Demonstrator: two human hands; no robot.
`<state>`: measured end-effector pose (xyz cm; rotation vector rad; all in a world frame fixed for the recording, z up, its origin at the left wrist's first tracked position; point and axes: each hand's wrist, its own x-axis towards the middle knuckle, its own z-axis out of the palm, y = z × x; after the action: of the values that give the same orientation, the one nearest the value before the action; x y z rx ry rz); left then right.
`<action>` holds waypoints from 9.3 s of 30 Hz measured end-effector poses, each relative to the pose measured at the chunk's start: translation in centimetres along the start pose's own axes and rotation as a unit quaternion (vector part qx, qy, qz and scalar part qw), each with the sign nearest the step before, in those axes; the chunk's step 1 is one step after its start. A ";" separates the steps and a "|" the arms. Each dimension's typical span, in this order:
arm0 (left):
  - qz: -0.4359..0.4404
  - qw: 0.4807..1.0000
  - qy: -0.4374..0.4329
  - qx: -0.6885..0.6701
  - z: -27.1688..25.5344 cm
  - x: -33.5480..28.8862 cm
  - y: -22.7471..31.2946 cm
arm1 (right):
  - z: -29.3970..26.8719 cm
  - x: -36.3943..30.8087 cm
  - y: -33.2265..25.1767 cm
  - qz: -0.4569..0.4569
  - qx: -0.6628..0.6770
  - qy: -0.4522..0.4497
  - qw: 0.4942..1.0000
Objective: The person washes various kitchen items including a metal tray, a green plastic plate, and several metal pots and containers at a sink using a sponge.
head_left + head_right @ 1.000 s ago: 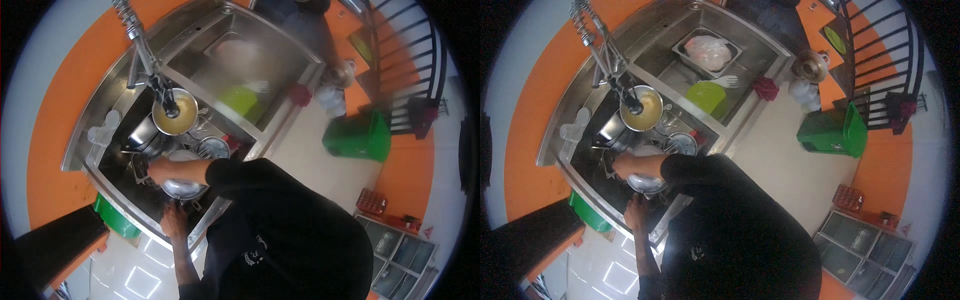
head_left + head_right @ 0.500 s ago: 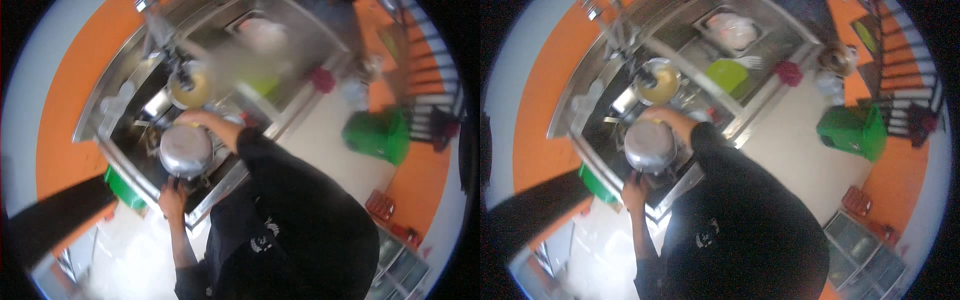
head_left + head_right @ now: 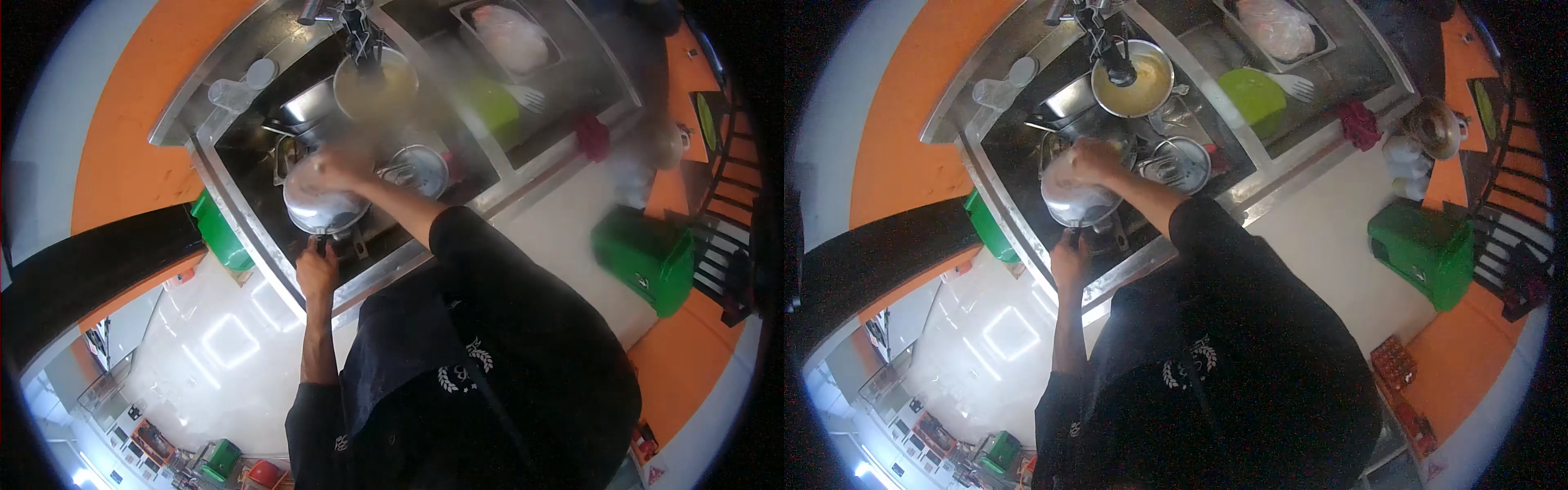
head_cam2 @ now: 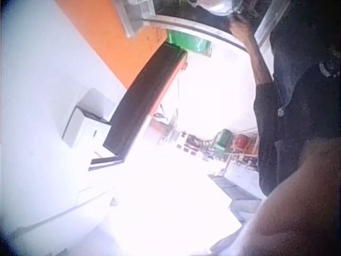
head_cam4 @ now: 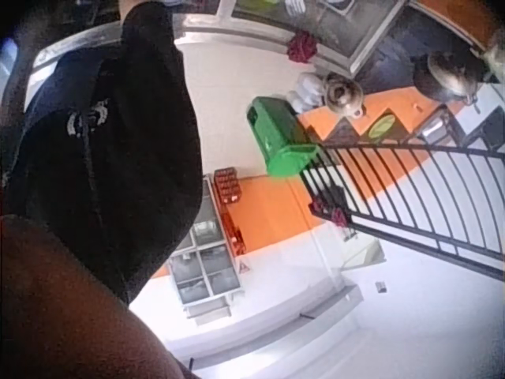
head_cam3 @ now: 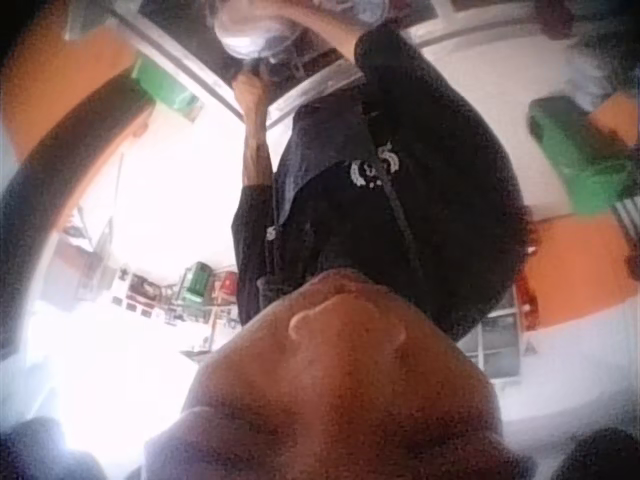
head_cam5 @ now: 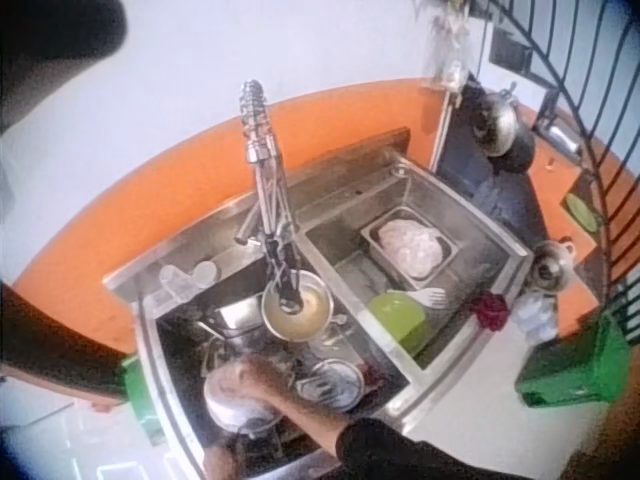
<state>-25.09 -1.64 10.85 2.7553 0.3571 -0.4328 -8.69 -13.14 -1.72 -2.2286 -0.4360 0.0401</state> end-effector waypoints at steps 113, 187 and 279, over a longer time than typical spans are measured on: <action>-0.198 0.857 -0.083 -0.468 2.6 1.5 3.3 | -32.7 -10.5 12.7 0.342 -0.005 -0.040 0.939; -0.001 0.940 -0.065 -0.334 4.8 -0.7 -1.5 | 0.3 -6.0 -6.6 0.088 0.336 -0.094 0.933; 0.081 0.970 -0.070 -0.219 0.4 2.3 -1.4 | -0.8 -6.1 -4.1 0.154 0.314 -0.156 0.924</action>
<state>-23.48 -0.03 9.32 2.2892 0.1655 -0.4417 -15.52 -13.29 1.20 -1.6290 -0.1923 0.6228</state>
